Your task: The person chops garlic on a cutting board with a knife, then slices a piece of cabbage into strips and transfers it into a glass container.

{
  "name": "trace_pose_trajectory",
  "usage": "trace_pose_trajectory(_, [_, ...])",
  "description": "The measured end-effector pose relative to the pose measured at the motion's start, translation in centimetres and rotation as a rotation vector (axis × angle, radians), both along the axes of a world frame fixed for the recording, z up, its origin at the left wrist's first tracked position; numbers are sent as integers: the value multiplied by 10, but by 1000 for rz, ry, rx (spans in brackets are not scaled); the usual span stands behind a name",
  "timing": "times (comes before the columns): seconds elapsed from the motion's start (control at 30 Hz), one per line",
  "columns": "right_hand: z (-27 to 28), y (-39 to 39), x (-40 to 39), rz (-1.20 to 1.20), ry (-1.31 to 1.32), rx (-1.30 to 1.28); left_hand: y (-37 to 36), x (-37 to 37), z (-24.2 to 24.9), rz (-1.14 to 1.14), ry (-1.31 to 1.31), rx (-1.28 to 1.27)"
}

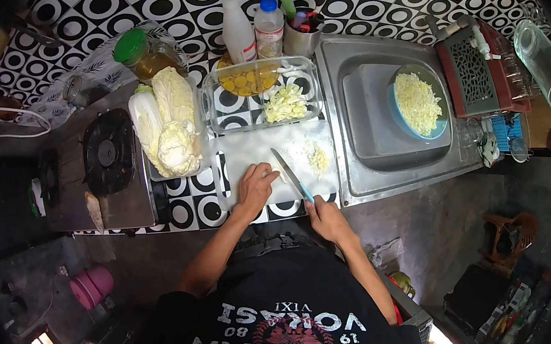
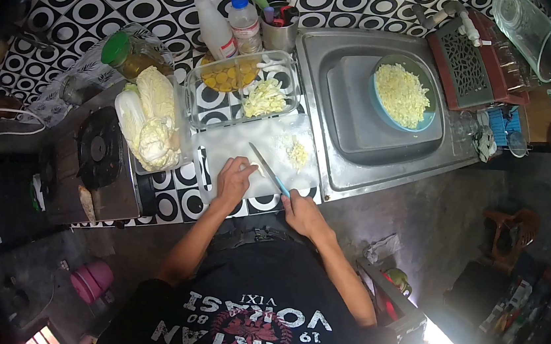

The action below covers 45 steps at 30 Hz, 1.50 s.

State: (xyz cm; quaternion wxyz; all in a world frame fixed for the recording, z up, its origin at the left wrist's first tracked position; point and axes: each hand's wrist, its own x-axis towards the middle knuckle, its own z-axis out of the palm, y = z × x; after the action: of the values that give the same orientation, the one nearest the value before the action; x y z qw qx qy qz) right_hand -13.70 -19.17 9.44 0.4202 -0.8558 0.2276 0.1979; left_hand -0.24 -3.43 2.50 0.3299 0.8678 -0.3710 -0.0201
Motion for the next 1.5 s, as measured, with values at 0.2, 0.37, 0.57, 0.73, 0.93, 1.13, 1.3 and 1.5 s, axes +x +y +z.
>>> trace_pose_trajectory(0.2, [4,-2,2,-1,1,18,-5,-2,-6,150,168,-256])
trace_pose_trajectory(0.37, [3,-2,4,-14,1,22,-3,5,-8,277,202,-211])
trace_pose_trajectory(0.57, [3,3,11,16,38,45,-8,2,-8,301,347,-56])
trace_pose_trajectory(0.73, [-8,6,10,50,86,2,-9,1,-6,318,377,-98])
trace_pose_trajectory(0.93, [-2,0,12,92,139,-26,-10,1,2,332,309,-83])
trace_pose_trajectory(1.13, [-6,-5,16,166,146,-77,-10,3,6,354,390,-101])
trace_pose_trajectory(1.3, [-25,-3,13,174,130,-95,-11,5,7,376,419,-68])
trace_pose_trajectory(1.5, [-35,-1,15,177,97,-156,-11,8,8,370,459,-64])
